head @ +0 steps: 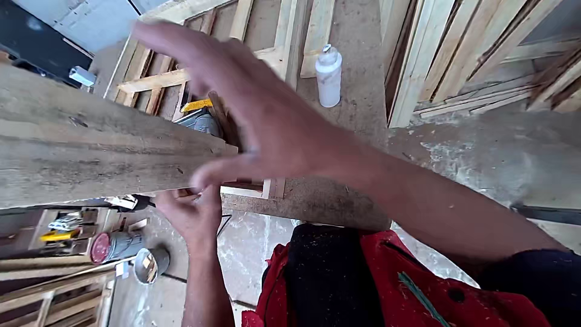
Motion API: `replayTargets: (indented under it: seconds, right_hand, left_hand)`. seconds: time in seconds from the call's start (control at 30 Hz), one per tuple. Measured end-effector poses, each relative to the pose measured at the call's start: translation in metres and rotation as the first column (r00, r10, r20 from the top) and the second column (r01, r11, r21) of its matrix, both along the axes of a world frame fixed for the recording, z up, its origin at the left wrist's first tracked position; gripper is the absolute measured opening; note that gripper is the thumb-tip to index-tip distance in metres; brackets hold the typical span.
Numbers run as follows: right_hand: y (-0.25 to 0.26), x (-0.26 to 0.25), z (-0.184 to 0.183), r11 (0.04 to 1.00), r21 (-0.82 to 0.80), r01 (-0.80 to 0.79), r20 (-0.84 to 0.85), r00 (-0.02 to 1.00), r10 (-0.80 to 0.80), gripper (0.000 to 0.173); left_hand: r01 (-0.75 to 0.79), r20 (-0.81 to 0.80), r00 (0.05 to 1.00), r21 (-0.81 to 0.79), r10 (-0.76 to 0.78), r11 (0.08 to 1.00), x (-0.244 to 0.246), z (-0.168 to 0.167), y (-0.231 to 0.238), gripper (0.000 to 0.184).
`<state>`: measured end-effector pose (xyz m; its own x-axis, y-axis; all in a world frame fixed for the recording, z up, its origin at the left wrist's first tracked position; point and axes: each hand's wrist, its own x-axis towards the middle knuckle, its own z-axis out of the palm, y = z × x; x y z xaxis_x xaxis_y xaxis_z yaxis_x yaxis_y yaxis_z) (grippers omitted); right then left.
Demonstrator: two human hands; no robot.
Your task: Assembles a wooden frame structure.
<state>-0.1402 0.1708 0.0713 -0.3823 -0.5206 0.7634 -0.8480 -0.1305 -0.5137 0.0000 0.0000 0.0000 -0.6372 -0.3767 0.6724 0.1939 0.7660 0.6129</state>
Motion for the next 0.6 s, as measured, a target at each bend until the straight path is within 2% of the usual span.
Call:
replayTargets:
  seconds: [0.07,0.13,0.2,0.27,0.3,0.37,0.47,0.6]
  right_hand:
    - [0.026,-0.024,-0.046,0.988,0.131,0.084,0.114,0.989,-0.099,0.083]
    - [0.059,-0.042,-0.100,0.923,0.351,0.159,0.275,0.924,-0.265,0.073]
    - [0.089,-0.049,-0.159,0.856,0.478,0.195,0.391,0.826,-0.407,0.071]
    - [0.114,-0.044,-0.214,0.820,0.528,0.220,0.465,0.733,-0.496,0.068]
    - [0.123,-0.040,-0.239,0.810,0.533,0.246,0.467,0.713,-0.524,0.066]
    - [0.131,-0.028,-0.279,0.795,0.497,0.348,0.380,0.737,-0.560,0.052]
    - [0.129,-0.023,-0.297,0.772,0.473,0.425,0.213,0.795,-0.567,0.038]
    - [0.130,-0.027,-0.297,0.786,0.473,0.397,0.238,0.802,-0.548,0.033]
  left_hand:
    - [0.045,0.036,0.998,0.156,-0.051,0.987,-0.005,-0.016,0.008,0.047]
    - [0.045,0.062,0.996,0.247,-0.062,0.968,-0.012,-0.034,0.021,0.046]
    - [0.055,0.068,0.995,0.247,-0.074,0.968,-0.016,-0.040,0.032,0.048]
    - [0.058,0.049,0.996,0.188,-0.068,0.980,-0.016,-0.042,0.038,0.047]
    - [0.053,0.033,0.998,0.155,-0.059,0.987,-0.015,-0.044,0.038,0.047]
    - [0.040,-0.016,0.999,0.104,-0.038,0.994,-0.016,-0.048,0.036,0.044]
    - [-0.002,-0.054,0.998,0.094,0.007,0.996,-0.023,-0.053,0.029,0.043]
    - [-0.002,0.074,0.997,0.147,-0.009,0.989,-0.019,-0.071,0.038,0.046]
